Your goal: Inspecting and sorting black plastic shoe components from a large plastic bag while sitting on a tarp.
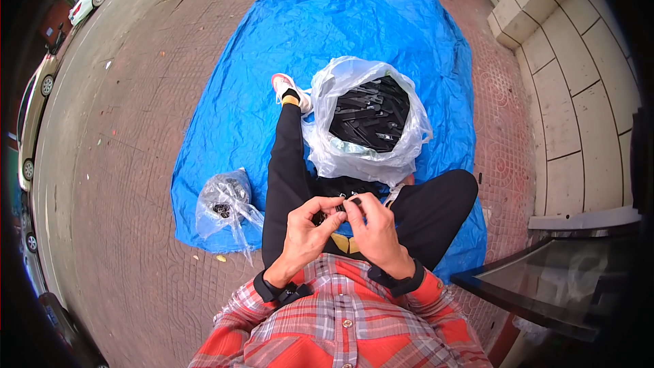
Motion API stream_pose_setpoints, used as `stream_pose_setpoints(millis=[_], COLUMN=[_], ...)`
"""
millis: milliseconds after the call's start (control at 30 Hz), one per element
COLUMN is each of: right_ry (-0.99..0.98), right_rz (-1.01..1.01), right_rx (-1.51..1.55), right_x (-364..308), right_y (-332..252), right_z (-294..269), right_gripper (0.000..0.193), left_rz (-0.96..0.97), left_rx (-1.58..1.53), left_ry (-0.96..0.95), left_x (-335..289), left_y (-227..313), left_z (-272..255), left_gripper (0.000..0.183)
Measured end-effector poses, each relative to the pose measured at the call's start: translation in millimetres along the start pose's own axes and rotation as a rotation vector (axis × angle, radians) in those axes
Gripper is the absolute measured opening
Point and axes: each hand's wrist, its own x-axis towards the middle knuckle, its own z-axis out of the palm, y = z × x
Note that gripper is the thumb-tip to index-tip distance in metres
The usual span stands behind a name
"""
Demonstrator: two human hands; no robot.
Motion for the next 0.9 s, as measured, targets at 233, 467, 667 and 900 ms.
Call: stream_pose_setpoints(millis=[233,467,667,900], right_ry=[-0.063,-0.003,-0.003,-0.027], right_rz=[0.646,0.772,0.738,0.680], right_rx=[0.753,1.232,1.179,0.997], right_x=[-4,-8,-11,-10], right_y=[5,17,20,17], right_z=[2,12,19,14], right_gripper=[0.018,0.019,0.020,0.019], left_rz=[-0.263,-0.238,-0.263,-0.382], left_rx=[-0.325,-0.348,-0.373,-0.508], left_ry=[0.051,0.101,0.113,0.109], left_x=[0,1,2,3], left_y=[12,9,4,2], left_z=[3,7,6,3], left_gripper=[0.017,0.015,0.012,0.011])
